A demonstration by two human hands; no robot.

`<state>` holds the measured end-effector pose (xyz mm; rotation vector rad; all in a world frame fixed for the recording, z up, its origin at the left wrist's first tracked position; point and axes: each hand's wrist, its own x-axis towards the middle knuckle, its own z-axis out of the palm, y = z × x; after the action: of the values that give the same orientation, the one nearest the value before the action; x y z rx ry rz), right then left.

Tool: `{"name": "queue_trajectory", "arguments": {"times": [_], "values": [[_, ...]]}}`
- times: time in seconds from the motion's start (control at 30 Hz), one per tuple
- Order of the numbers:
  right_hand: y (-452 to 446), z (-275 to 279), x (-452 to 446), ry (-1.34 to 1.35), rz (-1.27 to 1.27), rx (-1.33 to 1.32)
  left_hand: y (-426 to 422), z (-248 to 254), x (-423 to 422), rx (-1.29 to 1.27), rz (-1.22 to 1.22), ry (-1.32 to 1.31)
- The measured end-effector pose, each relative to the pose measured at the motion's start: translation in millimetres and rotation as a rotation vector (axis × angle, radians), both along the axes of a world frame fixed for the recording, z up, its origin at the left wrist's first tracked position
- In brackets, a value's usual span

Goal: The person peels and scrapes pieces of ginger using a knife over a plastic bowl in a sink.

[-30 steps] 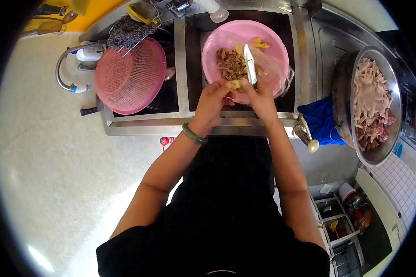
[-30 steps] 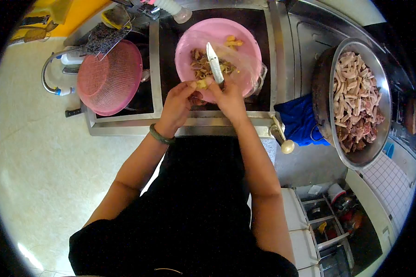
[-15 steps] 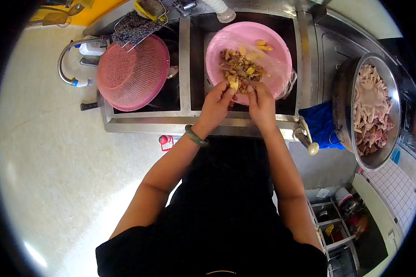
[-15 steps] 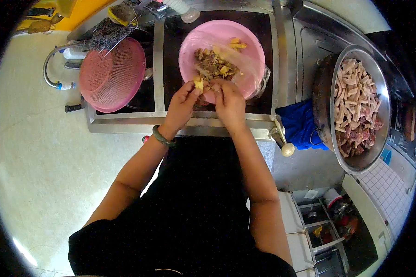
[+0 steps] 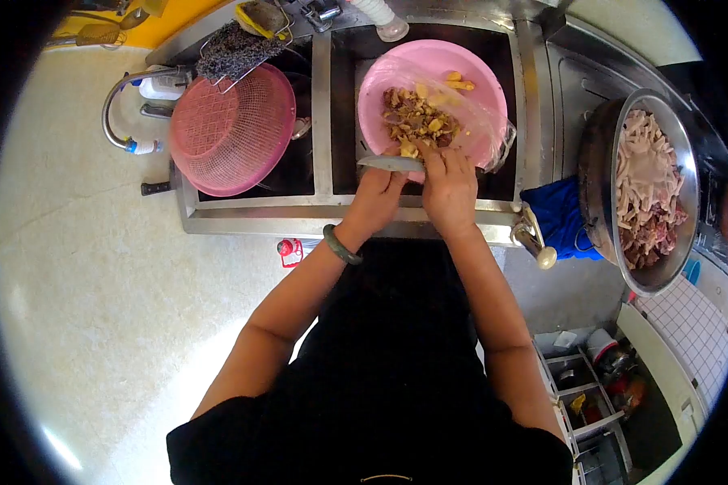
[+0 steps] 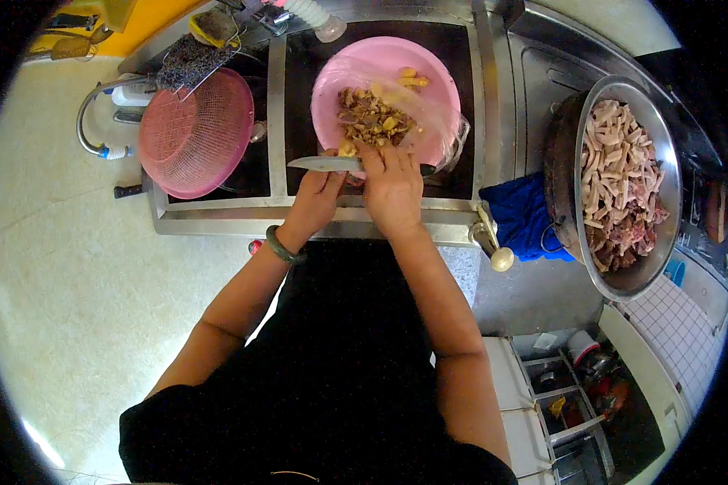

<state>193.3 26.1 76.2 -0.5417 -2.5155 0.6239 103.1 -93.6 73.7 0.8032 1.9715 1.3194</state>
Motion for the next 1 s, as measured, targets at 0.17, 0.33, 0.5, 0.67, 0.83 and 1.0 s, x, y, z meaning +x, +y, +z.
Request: {"name": "queue_trajectory", "arguments": {"times": [0.17,0.33,0.5,0.67,0.83,1.0], "values": [[5,-8,4,-0.048,-0.039,-0.019,-4,7,0,0.036,-0.014,-0.091],[4,5,1,-0.073,-0.026,-0.025,-2,0,1,0.038,-0.029,-0.01],[-4,5,3,-0.039,0.011,-0.015,3,6,-1,0.104,-0.038,0.053],[1,1,8,-0.101,-0.03,-0.068,-2,4,-1,0.058,-0.103,0.128],[16,-2,7,-0.065,-0.068,-0.059,1,12,5,0.103,-0.05,0.176],[-1,17,1,-0.083,0.01,-0.029,2,5,-5,0.056,-0.051,-0.025]]}}
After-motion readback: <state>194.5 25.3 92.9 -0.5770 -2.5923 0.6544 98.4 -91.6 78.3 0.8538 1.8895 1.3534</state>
